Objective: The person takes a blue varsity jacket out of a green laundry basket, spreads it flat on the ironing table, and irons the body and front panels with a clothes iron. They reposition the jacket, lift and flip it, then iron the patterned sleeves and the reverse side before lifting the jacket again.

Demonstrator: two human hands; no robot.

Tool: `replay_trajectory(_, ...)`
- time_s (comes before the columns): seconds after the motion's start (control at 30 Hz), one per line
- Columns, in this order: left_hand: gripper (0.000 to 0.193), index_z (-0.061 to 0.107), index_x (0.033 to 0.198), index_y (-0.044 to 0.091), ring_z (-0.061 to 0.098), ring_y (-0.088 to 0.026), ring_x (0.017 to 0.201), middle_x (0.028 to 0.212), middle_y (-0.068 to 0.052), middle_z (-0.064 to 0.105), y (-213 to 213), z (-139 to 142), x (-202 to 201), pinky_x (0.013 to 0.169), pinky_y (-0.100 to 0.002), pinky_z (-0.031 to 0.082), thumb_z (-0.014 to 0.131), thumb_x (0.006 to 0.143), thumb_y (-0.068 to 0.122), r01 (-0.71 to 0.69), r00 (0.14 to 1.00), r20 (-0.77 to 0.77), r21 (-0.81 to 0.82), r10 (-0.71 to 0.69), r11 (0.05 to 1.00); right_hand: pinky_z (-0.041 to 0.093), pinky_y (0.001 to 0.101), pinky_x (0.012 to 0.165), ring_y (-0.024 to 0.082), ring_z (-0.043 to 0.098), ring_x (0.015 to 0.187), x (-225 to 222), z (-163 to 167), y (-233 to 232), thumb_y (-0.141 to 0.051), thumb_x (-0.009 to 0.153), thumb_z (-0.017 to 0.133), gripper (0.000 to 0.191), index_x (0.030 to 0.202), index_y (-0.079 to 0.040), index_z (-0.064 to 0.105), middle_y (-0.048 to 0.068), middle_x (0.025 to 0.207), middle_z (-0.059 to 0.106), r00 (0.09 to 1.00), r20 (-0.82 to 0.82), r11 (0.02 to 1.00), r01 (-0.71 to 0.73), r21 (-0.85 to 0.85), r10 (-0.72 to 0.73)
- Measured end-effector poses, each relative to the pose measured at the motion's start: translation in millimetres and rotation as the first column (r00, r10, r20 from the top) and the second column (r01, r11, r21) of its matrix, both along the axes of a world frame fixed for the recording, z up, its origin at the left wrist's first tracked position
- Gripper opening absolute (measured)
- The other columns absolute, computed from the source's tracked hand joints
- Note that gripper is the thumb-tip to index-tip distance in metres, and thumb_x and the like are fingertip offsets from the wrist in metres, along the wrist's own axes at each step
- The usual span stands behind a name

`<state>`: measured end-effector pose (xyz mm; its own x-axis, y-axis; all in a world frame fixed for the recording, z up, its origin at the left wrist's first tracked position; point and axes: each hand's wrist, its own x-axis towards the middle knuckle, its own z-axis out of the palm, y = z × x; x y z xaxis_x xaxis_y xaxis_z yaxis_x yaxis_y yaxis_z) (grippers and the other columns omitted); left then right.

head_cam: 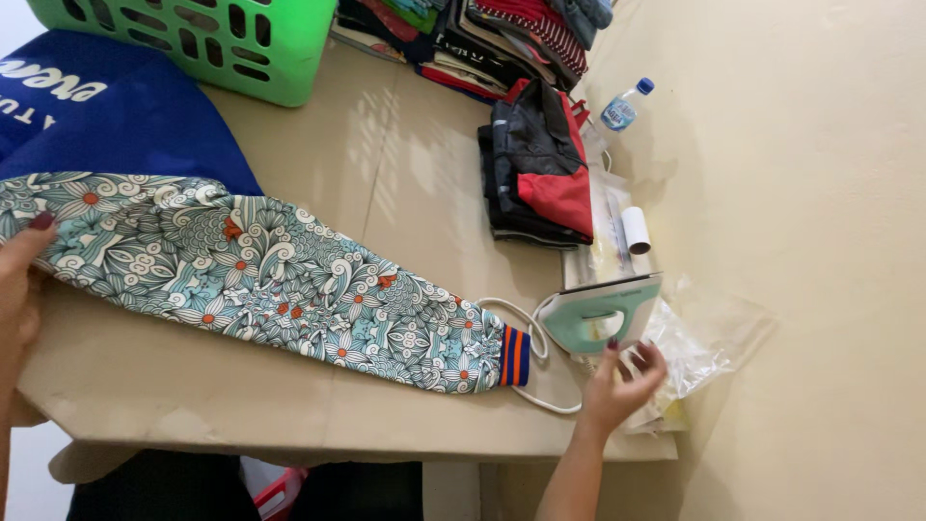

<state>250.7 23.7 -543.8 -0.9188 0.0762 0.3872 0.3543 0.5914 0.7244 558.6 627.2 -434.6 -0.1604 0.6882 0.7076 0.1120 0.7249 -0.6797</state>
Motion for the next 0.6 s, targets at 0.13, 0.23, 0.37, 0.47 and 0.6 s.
replay_trajectory(0.13, 0.017, 0.061, 0.133, 0.002, 0.07, -0.014, 0.099, 0.115, -0.013, 0.07, 3.1, -1.0, 14.6, 0.086, -0.025, 0.056, 0.057, 0.119, 0.011, -0.048, 0.997, 0.068, 0.08, 0.043, 0.996, 0.053, 0.0322, 0.072, 0.02, 0.058, 0.091, -4.9, -4.1, 32.4, -0.033, 0.093, 0.081, 0.05, 0.122, 0.0, 0.059, 0.01, 0.116, 0.061, 0.996, 0.09, 0.994, 0.017, -0.107, -0.007)
replay_trajectory(0.23, 0.017, 0.062, 0.131, 0.001, 0.068, -0.012, 0.097, 0.115, -0.012, 0.069, 12.1, 15.1, 11.8, 0.084, -0.025, 0.055, 0.059, 0.118, 0.013, -0.058, 0.998, 0.043, 0.102, 0.054, 0.993, 0.054, 0.0355, 0.071, 0.023, 0.063, 0.081, -12.0, -8.5, 55.6, -0.033, 0.094, 0.082, 0.043, 0.111, 0.003, 0.065, 0.014, 0.098, 0.066, 0.967, 0.244, 0.997, 0.074, -0.021, -0.066)
replay_trajectory(0.37, 0.019, 0.064, 0.128, 0.0, 0.067, -0.01, 0.095, 0.114, -0.009, 0.069, 24.2, 35.0, 2.2, 0.08, -0.025, 0.053, 0.062, 0.116, 0.015, -0.027, 0.992, 0.117, 0.55, -0.046, 0.835, 0.053, 0.0351, 0.073, 0.019, 0.069, 0.079, -22.6, -16.2, 72.2, -0.036, 0.098, 0.076, 0.038, 0.105, 0.0, 0.065, 0.01, 0.089, 0.073, 0.977, 0.204, 0.996, -0.048, -0.078, 0.063)
replay_trajectory(0.47, 0.029, 0.063, 0.128, 0.0, 0.066, -0.005, 0.104, 0.124, -0.003, 0.07, 27.6, 41.9, -2.0, 0.089, -0.023, 0.052, 0.074, 0.105, 0.014, 0.084, 0.993, -0.009, 0.731, -0.114, 0.677, 0.052, 0.0354, 0.072, 0.018, 0.069, 0.079, -25.9, 0.2, 78.4, -0.036, 0.099, 0.074, 0.036, 0.107, -0.002, 0.065, 0.009, 0.088, 0.073, 0.968, 0.221, 0.993, -0.121, 0.005, 0.117)
replay_trajectory(0.6, 0.039, 0.068, 0.119, -0.004, 0.067, -0.013, 0.096, 0.111, -0.009, 0.074, 23.6, 45.2, 1.1, 0.082, -0.03, 0.052, 0.082, 0.099, 0.027, -0.068, 0.998, 0.008, 0.387, 0.07, 0.919, 0.048, 0.042, 0.066, 0.029, 0.061, 0.064, -20.3, 70.4, 75.5, -0.041, 0.095, 0.084, 0.044, 0.098, -0.002, 0.064, 0.017, 0.073, 0.062, 0.898, 0.434, 0.98, -0.018, 0.2, -0.072)
